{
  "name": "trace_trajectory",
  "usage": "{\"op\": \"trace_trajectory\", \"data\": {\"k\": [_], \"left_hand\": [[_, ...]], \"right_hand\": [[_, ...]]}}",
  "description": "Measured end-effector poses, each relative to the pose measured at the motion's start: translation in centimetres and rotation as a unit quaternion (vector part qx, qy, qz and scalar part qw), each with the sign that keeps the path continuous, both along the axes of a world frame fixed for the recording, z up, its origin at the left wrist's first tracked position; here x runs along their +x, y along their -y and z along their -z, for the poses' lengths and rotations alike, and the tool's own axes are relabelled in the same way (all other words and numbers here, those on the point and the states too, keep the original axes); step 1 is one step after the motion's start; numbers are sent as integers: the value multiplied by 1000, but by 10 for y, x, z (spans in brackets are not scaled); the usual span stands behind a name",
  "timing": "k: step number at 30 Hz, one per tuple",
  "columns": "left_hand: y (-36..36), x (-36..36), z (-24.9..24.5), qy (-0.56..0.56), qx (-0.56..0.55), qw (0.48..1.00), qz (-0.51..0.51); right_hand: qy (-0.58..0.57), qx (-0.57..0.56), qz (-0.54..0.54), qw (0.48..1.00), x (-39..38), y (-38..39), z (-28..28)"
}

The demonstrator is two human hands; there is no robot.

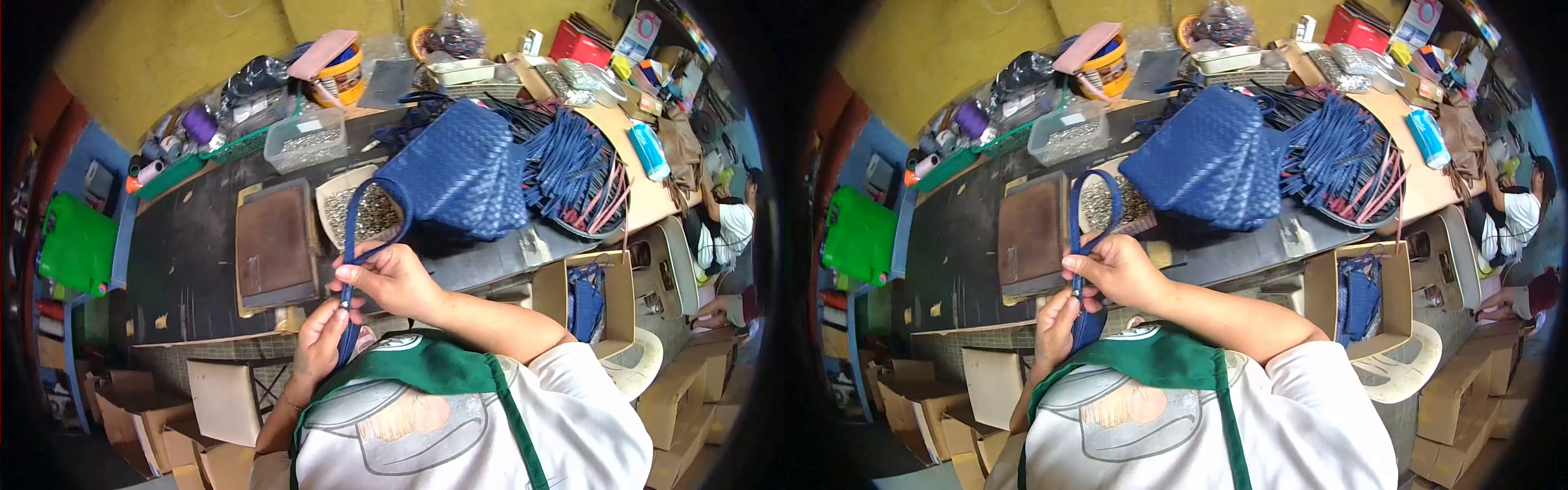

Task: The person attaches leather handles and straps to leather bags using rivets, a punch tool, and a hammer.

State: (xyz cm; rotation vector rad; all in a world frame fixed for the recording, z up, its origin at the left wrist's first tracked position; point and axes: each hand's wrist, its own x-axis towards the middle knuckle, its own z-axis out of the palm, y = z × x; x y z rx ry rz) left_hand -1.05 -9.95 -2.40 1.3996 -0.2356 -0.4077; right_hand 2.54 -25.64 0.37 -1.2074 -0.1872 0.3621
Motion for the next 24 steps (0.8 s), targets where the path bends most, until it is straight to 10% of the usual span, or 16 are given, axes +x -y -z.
{"op": "trace_trajectory", "data": {"k": [10, 14, 20, 24], "left_hand": [[37, -36, 28, 30, 5, 1000, -4], [33, -39, 3, 150, 142, 978, 32], [13, -32, 11, 178, 161, 962, 130], [-14, -15, -8, 234, 275, 932, -23]], "right_hand": [[309, -163, -36, 937, -4, 52, 6], [171, -184, -28, 968, -4, 47, 2], [-3, 169, 95, 981, 10, 19, -1], [131, -78, 273, 950, 51, -20, -1]]}}
